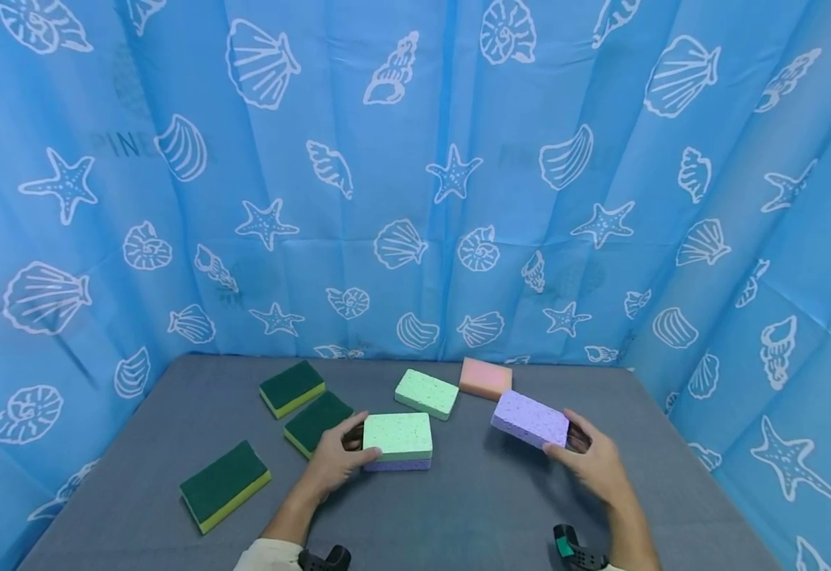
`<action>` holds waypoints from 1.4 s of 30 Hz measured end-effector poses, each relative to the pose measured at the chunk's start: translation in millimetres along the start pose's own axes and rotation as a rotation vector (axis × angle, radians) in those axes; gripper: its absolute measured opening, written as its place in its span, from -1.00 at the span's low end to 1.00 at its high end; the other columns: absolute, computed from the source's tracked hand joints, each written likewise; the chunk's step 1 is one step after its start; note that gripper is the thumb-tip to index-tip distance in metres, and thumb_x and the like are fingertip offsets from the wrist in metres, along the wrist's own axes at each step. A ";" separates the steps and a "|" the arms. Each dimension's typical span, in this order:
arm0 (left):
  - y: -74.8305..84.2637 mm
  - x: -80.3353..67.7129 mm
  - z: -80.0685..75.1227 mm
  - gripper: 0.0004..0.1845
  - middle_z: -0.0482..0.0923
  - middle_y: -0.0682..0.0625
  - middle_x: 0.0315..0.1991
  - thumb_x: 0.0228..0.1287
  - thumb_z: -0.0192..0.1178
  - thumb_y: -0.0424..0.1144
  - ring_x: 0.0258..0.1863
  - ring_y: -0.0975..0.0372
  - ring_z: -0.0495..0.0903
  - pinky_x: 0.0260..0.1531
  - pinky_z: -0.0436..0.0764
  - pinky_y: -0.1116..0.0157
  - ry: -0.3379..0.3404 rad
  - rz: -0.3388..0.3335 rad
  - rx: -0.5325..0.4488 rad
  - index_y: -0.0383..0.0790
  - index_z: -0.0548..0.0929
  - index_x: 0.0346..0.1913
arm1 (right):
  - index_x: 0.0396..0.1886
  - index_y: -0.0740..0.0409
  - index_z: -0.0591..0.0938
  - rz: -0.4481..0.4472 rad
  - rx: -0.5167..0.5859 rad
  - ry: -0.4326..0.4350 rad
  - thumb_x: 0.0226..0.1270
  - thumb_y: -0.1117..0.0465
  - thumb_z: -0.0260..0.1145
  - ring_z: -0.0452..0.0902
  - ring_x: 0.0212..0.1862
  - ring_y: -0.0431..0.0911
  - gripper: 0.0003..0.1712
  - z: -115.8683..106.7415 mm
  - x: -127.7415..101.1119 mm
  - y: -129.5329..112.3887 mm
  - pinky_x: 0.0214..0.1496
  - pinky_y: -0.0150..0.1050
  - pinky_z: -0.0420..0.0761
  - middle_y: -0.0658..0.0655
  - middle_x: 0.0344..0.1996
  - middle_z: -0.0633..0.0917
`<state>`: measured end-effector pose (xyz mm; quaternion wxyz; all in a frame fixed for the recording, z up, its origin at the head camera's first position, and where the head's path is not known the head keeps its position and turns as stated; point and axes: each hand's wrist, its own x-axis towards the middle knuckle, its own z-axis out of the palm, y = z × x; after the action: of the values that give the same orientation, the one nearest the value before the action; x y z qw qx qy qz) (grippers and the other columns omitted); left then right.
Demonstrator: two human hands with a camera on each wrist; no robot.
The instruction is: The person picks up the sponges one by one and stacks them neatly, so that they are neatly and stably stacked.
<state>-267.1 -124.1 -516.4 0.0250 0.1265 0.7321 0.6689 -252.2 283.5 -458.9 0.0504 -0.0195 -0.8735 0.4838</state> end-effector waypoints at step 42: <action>32.4 -9.2 2.4 -0.27 0.42 -0.42 0.12 0.25 0.30 -0.39 0.06 -0.18 0.47 -0.17 0.56 0.28 -0.020 -0.008 0.004 -0.58 0.20 0.38 | 0.37 0.38 0.33 -0.574 0.095 -0.069 0.07 0.34 0.51 0.43 0.17 0.16 -0.13 34.7 -4.9 -88.7 0.14 -0.50 0.34 0.34 0.27 0.40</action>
<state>-252.9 -121.4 -485.9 0.0348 0.1306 0.7335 0.6661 -249.7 206.8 -402.4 0.1564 0.2475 -0.8209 0.4903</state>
